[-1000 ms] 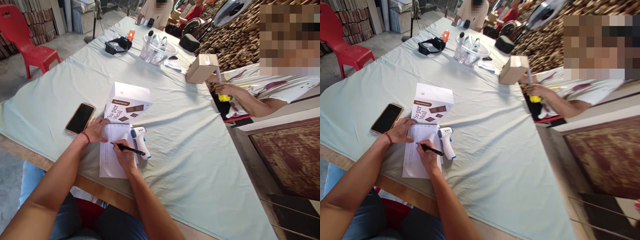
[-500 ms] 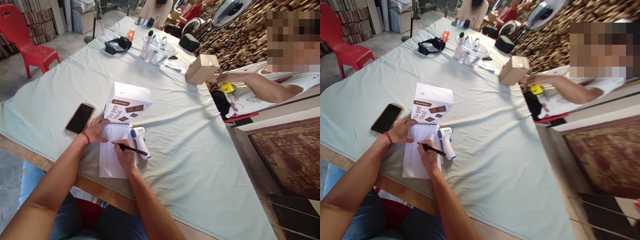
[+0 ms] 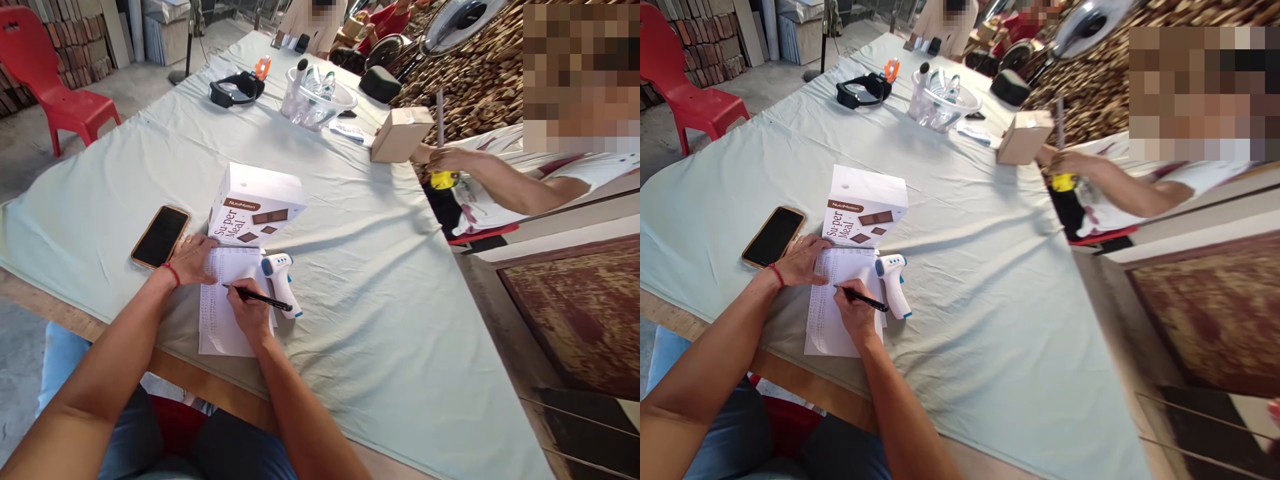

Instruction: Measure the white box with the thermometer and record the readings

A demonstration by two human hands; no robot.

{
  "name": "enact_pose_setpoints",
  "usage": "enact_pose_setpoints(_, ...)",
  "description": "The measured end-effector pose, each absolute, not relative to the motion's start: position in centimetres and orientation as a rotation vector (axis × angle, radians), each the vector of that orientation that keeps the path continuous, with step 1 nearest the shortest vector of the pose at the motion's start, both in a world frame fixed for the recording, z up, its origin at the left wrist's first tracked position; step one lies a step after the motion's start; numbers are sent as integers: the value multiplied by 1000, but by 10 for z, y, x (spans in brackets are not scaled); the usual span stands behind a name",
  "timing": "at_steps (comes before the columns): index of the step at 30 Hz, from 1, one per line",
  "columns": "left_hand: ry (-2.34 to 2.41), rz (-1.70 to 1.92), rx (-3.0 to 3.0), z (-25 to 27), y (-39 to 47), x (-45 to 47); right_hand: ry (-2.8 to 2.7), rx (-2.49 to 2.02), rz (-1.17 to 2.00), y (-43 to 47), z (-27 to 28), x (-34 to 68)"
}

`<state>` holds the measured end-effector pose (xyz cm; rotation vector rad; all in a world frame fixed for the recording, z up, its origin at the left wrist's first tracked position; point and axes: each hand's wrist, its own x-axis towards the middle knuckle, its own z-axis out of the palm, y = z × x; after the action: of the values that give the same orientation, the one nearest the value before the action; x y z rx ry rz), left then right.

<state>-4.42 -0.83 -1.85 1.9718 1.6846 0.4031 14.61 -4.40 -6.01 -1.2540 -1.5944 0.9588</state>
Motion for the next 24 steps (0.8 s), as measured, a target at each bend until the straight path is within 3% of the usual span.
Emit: enact_pose_setpoints(24, 1694, 338, 1973, -13, -9, -44, -1664, -1299, 846, -45, -61, 147)
